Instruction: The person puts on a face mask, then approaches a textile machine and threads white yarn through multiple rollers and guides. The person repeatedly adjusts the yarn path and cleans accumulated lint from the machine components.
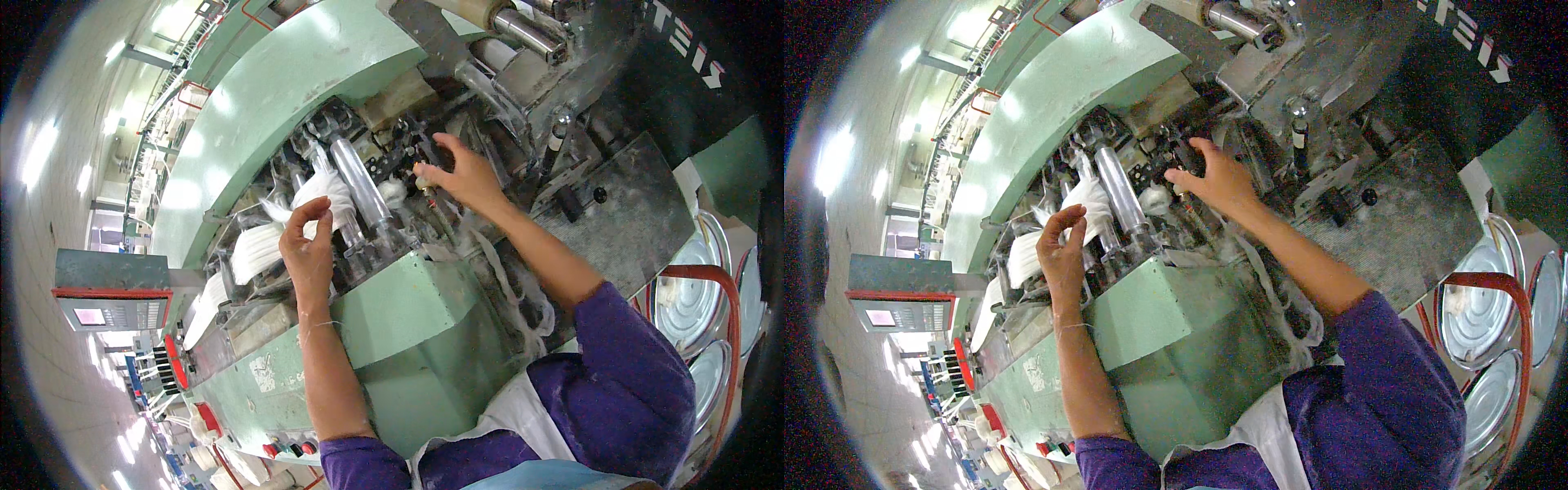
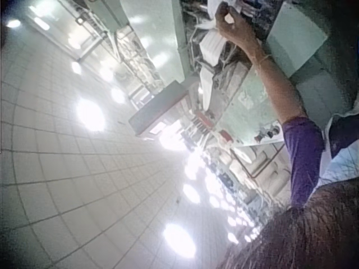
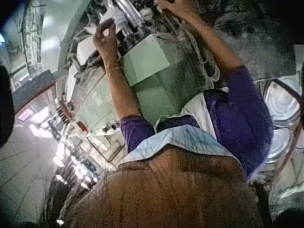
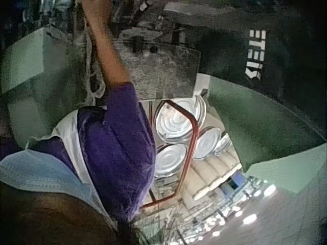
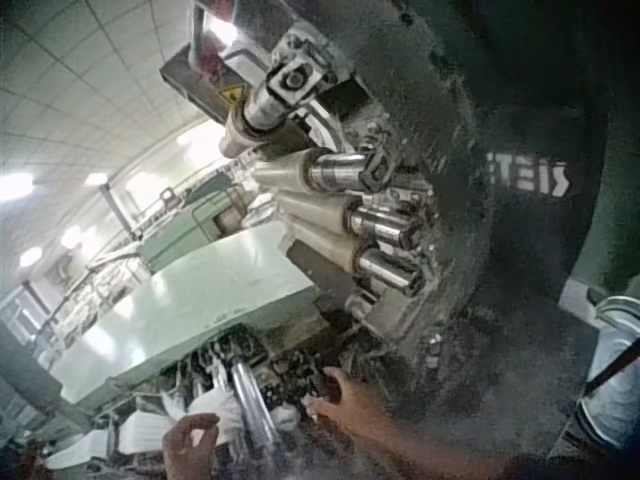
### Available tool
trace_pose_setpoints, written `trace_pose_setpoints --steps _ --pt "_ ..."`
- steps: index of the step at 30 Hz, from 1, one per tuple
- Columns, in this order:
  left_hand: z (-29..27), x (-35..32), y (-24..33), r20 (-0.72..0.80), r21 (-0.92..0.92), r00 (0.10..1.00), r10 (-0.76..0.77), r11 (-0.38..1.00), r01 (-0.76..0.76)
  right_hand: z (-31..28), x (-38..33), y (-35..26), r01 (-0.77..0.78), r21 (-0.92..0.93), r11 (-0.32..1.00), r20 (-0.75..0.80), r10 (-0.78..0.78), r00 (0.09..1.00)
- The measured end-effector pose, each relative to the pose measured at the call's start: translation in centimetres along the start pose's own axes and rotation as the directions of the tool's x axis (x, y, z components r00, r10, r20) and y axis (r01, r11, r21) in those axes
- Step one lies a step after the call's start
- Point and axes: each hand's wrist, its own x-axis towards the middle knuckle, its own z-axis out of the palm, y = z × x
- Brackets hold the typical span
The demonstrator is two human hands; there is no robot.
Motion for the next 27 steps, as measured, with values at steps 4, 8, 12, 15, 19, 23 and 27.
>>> trace_pose_setpoints --steps 4,8,12,15,19,23,27 --pt "-0.1 0.0 0.0 0.004 0.03 0.999 0.048 0.998 -0.048 -1.3 2.3 0.4 0.002 0.119 0.993 0.127 -0.017 0.992" --pt "0.0 -0.1 -0.3 -0.013 0.015 0.997 0.074 0.997 -0.074 -1.1 2.4 1.9 -0.129 0.403 0.906 0.195 0.053 0.979" --pt "0.2 0.0 -0.5 -0.016 -0.025 0.995 0.095 0.995 -0.095 -0.1 1.8 0.0 0.257 0.02 0.966 -0.169 -0.25 0.953" --pt "0.3 0.1 -0.4 -0.023 -0.001 0.993 0.119 0.993 -0.119 0.1 2.3 -3.3 0.504 -0.408 0.761 -0.036 -0.565 0.824" --pt "0.4 0.0 -0.2 -0.025 0.012 0.993 0.112 0.994 -0.112 2.7 3.7 -6.5 0.581 -0.63 0.514 0.468 -0.346 0.813" --pt "0.3 0.2 -0.4 -0.022 -0.001 0.993 0.115 0.993 -0.115 5.2 5.3 -6.2 0.634 -0.679 0.37 0.565 -0.288 0.773" --pt "0.3 0.2 -0.9 -0.039 0.03 0.99 0.134 0.991 -0.133 6.5 6.3 -5.2 0.682 -0.663 0.309 0.568 -0.385 0.727"
